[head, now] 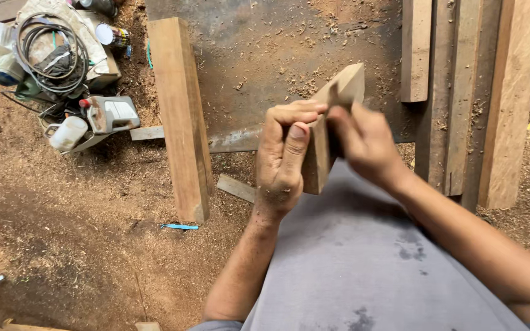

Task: The person sands a small rectangular wooden block using a piece of sandpaper. They hold the block in their left hand and rub the sandpaper against its surfaces with their right hand, rotating the block to cover different sides. The person briefly inspects the wood before continuing the sanding process.

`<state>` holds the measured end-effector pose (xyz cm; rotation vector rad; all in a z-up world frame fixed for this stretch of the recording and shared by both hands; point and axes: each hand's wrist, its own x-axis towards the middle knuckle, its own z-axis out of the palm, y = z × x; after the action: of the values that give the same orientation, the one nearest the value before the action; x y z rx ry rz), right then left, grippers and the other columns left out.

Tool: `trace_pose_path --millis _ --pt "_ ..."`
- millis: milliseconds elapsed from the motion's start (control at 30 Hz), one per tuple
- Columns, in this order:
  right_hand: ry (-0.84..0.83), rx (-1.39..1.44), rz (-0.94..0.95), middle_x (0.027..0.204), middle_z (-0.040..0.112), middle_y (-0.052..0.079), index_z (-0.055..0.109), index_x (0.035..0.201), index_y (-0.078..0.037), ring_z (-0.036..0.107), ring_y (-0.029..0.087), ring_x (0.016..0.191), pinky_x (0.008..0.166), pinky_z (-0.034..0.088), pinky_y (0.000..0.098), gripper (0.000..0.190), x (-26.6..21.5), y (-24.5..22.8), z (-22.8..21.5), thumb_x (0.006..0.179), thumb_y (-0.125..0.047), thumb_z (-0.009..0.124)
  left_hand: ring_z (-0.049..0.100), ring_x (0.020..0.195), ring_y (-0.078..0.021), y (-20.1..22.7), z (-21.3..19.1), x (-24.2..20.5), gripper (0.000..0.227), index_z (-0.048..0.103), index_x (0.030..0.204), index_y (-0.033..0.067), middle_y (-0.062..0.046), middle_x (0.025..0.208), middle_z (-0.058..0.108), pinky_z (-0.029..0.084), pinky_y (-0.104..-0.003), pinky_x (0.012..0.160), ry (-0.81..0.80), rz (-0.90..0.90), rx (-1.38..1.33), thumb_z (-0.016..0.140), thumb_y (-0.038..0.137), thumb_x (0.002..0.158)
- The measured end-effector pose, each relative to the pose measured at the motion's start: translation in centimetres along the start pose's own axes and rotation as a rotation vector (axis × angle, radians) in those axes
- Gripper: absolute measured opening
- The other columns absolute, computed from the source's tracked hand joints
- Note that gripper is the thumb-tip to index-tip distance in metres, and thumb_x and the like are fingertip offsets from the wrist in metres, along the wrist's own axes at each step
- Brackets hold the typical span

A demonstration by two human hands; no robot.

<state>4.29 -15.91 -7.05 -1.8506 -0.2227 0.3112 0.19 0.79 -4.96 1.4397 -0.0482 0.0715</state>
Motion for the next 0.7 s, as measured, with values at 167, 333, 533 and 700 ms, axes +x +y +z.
trace_pose_path --millis 167,333,533,700 --pt "-0.199 0.048 -0.274 0.078 0.05 0.006 0.055 0.099 -0.005 0.049 0.017 0.072 0.062 0.042 0.0325 0.025 -3.6 -1.3 -0.1 0.113 -0.025 0.052 0.056 0.13 -0.0199 0.1 0.4 -0.2 0.021 0.056 0.122 0.0065 -0.01 0.128 0.06 0.044 -0.038 0.121 0.136 0.001 -0.008 0.047 0.025 0.118" --pt "-0.126 0.228 0.137 0.094 0.053 0.009 0.055 0.122 -0.004 0.05 0.02 0.084 0.077 0.042 0.0352 0.027 -1.5 1.4 -0.2 0.11 -0.028 0.051 0.054 0.131 -0.0205 0.0 0.8 -0.3 0.018 0.055 0.125 0.0076 -0.01 0.136 0.056 0.046 -0.04 0.12 0.155 -0.051 -0.066 0.046 0.022 0.118" --pt "-0.213 0.756 0.047 0.149 0.039 0.006 0.046 0.143 0.004 0.047 0.017 0.136 0.114 0.04 0.034 0.058 -1.5 1.2 -0.8 0.108 -0.042 0.054 0.04 0.152 -0.0222 1.1 3.1 -0.6 0.026 0.045 0.143 0.0065 -0.012 0.156 0.044 0.032 -0.039 0.134 0.124 0.024 -0.156 0.044 0.017 0.119" --pt "-0.238 0.822 0.093 0.145 0.053 0.014 0.041 0.153 0.003 0.052 0.021 0.136 0.117 0.042 0.0365 0.071 -2.3 -2.8 -2.7 0.108 -0.05 0.057 0.033 0.154 -0.0244 2.1 5.1 -0.8 0.031 0.041 0.148 0.0058 -0.017 0.162 0.039 0.026 -0.041 0.136 0.181 0.022 -0.319 0.044 0.01 0.118"
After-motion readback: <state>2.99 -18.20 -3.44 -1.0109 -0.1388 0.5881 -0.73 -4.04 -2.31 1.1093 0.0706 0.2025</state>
